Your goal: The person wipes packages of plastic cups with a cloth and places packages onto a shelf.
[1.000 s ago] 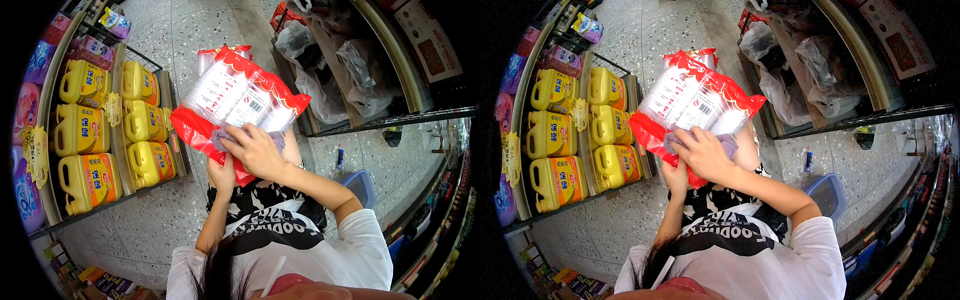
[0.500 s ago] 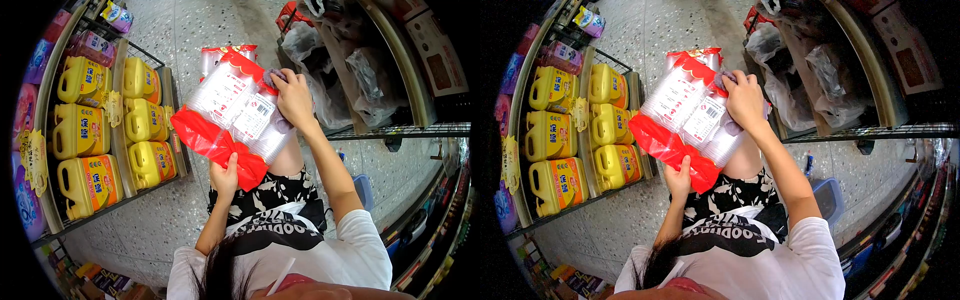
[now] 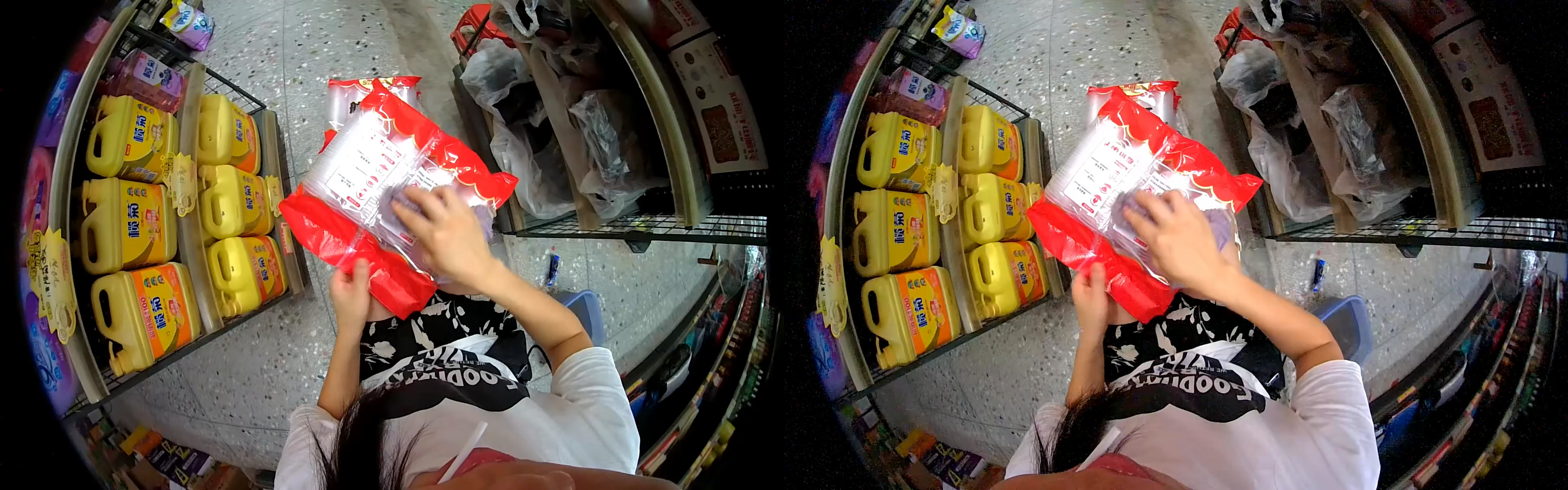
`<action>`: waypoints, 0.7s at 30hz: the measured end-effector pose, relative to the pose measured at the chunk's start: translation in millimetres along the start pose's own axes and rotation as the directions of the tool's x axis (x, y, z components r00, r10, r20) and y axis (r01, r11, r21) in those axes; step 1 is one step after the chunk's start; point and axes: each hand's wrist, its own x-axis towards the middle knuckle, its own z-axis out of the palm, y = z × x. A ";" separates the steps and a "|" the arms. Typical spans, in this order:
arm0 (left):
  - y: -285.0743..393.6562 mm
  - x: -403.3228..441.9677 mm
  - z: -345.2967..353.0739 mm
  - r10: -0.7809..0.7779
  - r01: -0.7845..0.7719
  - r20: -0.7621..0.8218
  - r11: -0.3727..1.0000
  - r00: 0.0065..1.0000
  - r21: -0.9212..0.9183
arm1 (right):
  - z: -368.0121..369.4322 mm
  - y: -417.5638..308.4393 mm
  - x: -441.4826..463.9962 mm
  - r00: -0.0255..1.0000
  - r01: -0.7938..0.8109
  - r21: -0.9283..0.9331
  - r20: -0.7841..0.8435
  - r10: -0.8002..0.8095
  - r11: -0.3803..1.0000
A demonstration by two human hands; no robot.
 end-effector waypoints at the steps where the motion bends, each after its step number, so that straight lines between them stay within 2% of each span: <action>1: 0.9 5.1 -0.3 0.028 -0.032 -0.028 0.988 0.999 -0.148 | 1.9 -7.4 -3.1 1.000 0.017 0.017 0.019 -0.017 1.000; 2: 1.9 10.2 -0.6 0.055 -0.069 -0.056 0.954 0.997 -0.291 | 4.3 -13.8 -6.1 0.998 0.041 0.011 0.049 -0.042 0.999; 4: 10.2 22.5 -1.1 0.063 -0.086 -0.086 0.950 0.994 -0.300 | 11.2 -24.4 -9.7 0.990 0.113 0.017 0.078 -0.114 0.993; 7: 22.8 34.7 5.1 0.040 -0.071 -0.107 0.949 0.993 -0.307 | 19.5 -34.7 -8.1 0.969 0.181 0.173 0.140 -0.206 0.968; 10: 9.0 42.6 -0.6 0.051 -0.076 -0.101 0.964 0.994 -0.254 | 21.0 -37.8 8.9 0.964 0.243 0.210 0.058 -0.260 0.947; 13: 6.4 41.5 1.7 0.254 -0.263 -0.103 0.961 0.962 -0.082 | 18.7 -42.6 36.1 0.967 0.253 0.135 -0.011 -0.253 0.958; 14: 9.1 40.3 4.1 0.259 -0.269 -0.145 0.962 0.955 -0.055 | 24.7 -42.3 44.6 0.963 0.269 0.102 -0.061 -0.264 0.958; 17: 11.7 39.0 -1.4 0.210 -0.206 -0.171 0.978 0.963 0.041 | 38.3 -34.6 61.1 0.960 0.281 0.004 0.006 -0.281 0.960; 21: 12.6 40.3 -9.2 0.180 -0.184 -0.139 0.983 0.974 -0.014 | 32.1 -18.4 77.8 0.983 0.174 -0.046 0.068 -0.171 0.984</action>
